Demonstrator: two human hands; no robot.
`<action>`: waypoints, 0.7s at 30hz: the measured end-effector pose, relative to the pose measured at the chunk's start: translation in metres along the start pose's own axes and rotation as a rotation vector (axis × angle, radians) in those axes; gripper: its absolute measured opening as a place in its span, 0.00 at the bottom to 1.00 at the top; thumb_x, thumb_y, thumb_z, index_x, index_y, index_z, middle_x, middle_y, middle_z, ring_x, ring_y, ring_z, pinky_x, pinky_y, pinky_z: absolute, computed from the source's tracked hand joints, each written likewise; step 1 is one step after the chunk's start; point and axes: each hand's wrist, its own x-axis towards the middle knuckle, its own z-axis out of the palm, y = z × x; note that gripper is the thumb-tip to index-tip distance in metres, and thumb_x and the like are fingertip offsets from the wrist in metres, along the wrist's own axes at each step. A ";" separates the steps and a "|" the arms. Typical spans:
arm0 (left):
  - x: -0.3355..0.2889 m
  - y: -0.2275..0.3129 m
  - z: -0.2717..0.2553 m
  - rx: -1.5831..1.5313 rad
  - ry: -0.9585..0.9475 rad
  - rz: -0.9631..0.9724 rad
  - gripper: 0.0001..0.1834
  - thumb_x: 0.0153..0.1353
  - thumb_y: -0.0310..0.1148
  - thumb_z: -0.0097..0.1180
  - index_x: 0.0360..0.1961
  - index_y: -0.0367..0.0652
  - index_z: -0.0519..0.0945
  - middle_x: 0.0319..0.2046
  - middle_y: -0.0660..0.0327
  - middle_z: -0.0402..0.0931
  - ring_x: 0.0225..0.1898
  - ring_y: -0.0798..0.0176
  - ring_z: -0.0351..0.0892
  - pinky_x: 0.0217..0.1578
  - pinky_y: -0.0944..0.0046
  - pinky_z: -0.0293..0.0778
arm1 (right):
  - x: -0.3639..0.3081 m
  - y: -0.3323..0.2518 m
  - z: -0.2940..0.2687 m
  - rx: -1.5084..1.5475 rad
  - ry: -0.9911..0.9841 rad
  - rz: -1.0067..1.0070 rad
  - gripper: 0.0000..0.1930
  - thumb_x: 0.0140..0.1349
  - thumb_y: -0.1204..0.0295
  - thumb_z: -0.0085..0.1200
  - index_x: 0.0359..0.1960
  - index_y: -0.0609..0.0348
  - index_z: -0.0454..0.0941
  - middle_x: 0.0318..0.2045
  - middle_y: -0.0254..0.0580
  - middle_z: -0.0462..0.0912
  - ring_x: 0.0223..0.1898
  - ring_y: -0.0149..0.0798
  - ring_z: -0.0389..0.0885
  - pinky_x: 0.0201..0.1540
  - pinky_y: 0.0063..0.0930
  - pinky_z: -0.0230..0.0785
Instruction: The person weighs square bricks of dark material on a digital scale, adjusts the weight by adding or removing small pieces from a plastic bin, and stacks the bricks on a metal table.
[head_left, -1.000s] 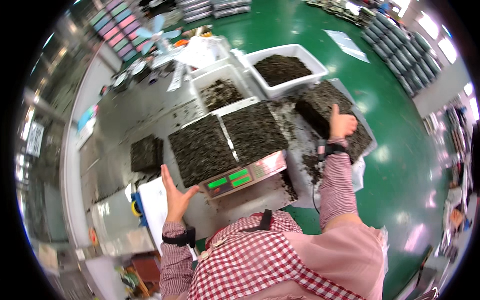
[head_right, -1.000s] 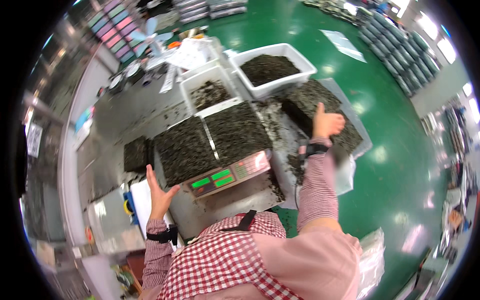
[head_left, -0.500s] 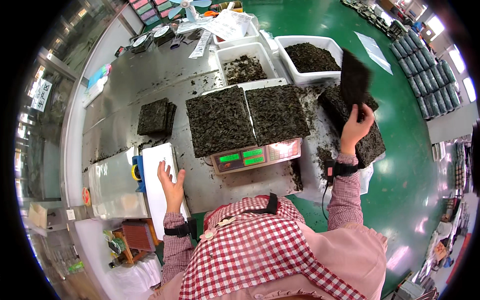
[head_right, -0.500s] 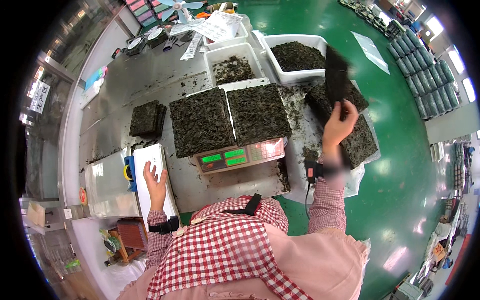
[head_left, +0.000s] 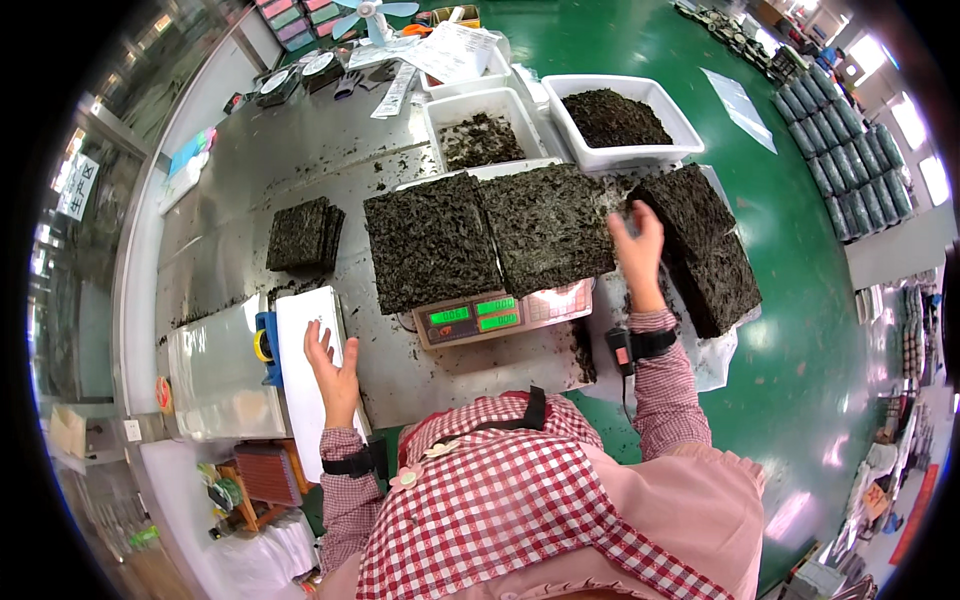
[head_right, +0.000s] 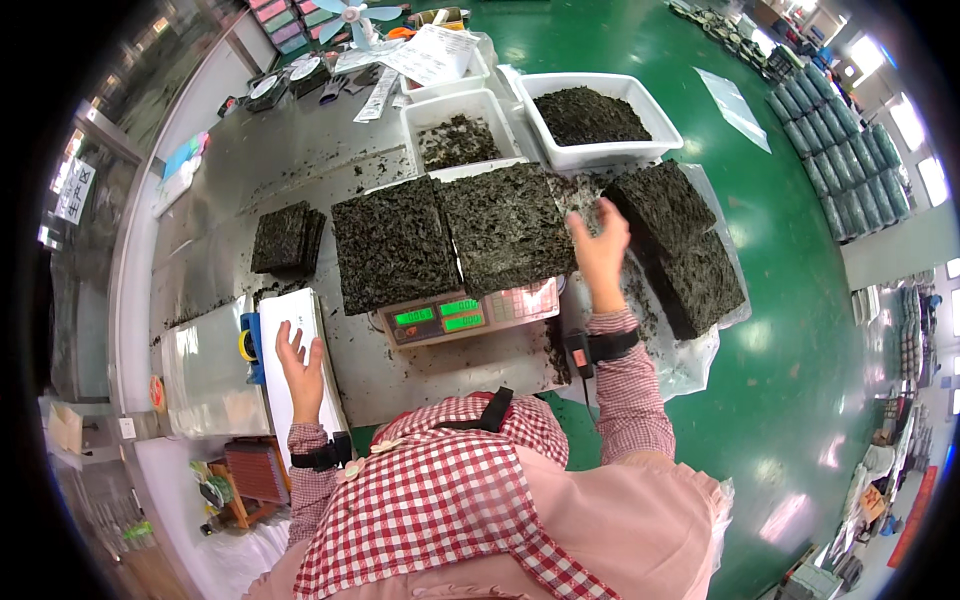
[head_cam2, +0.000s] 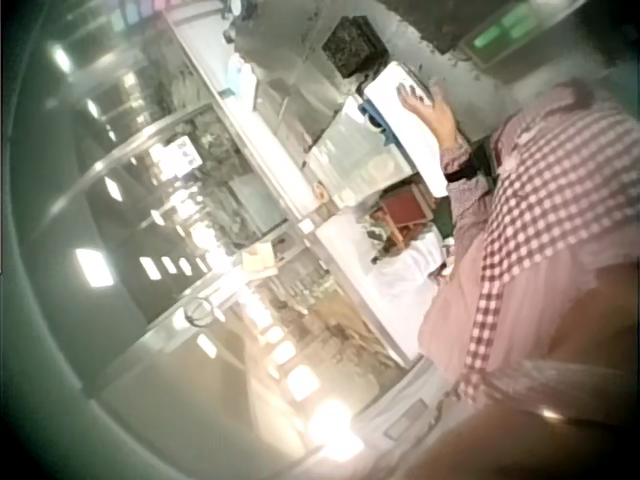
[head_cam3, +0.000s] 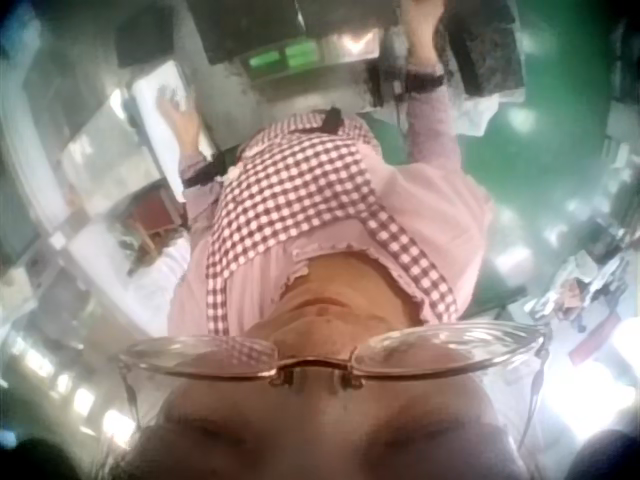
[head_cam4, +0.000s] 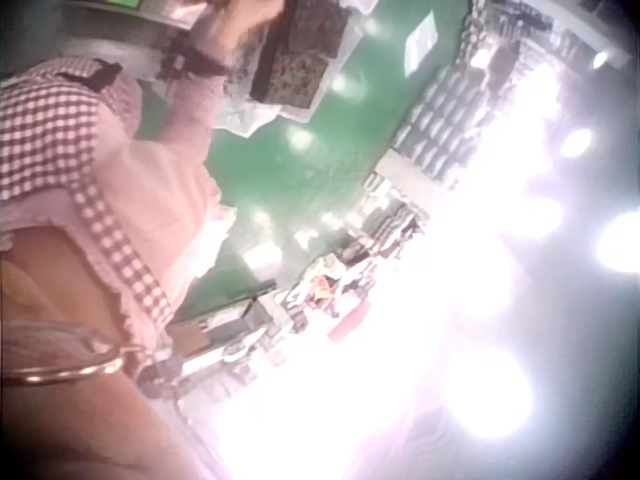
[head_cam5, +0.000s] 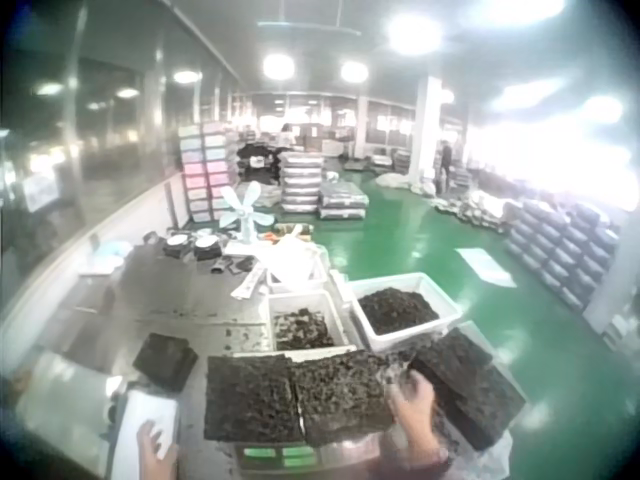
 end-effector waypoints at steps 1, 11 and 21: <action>-0.002 -0.003 -0.004 0.010 0.013 -0.005 0.38 0.67 0.41 0.58 0.71 0.39 0.54 0.70 0.49 0.51 0.68 0.46 0.61 0.65 0.47 0.60 | 0.017 0.013 -0.013 -0.034 0.059 -0.010 0.30 0.52 0.63 0.70 0.52 0.71 0.77 0.51 0.57 0.79 0.51 0.50 0.79 0.55 0.38 0.71; -0.023 -0.013 -0.016 -0.027 -0.017 -0.068 0.33 0.70 0.42 0.55 0.70 0.42 0.59 0.70 0.50 0.52 0.68 0.47 0.62 0.65 0.50 0.62 | 0.102 0.139 -0.100 -0.808 0.041 0.749 0.45 0.46 0.33 0.63 0.54 0.62 0.79 0.60 0.65 0.69 0.62 0.62 0.68 0.61 0.52 0.65; -0.022 -0.007 -0.014 -0.079 -0.052 -0.026 0.29 0.70 0.38 0.55 0.68 0.43 0.63 0.68 0.55 0.57 0.66 0.53 0.64 0.64 0.53 0.59 | 0.086 0.124 -0.082 -0.774 0.394 0.653 0.47 0.40 0.43 0.74 0.52 0.68 0.69 0.51 0.59 0.75 0.57 0.56 0.73 0.57 0.47 0.69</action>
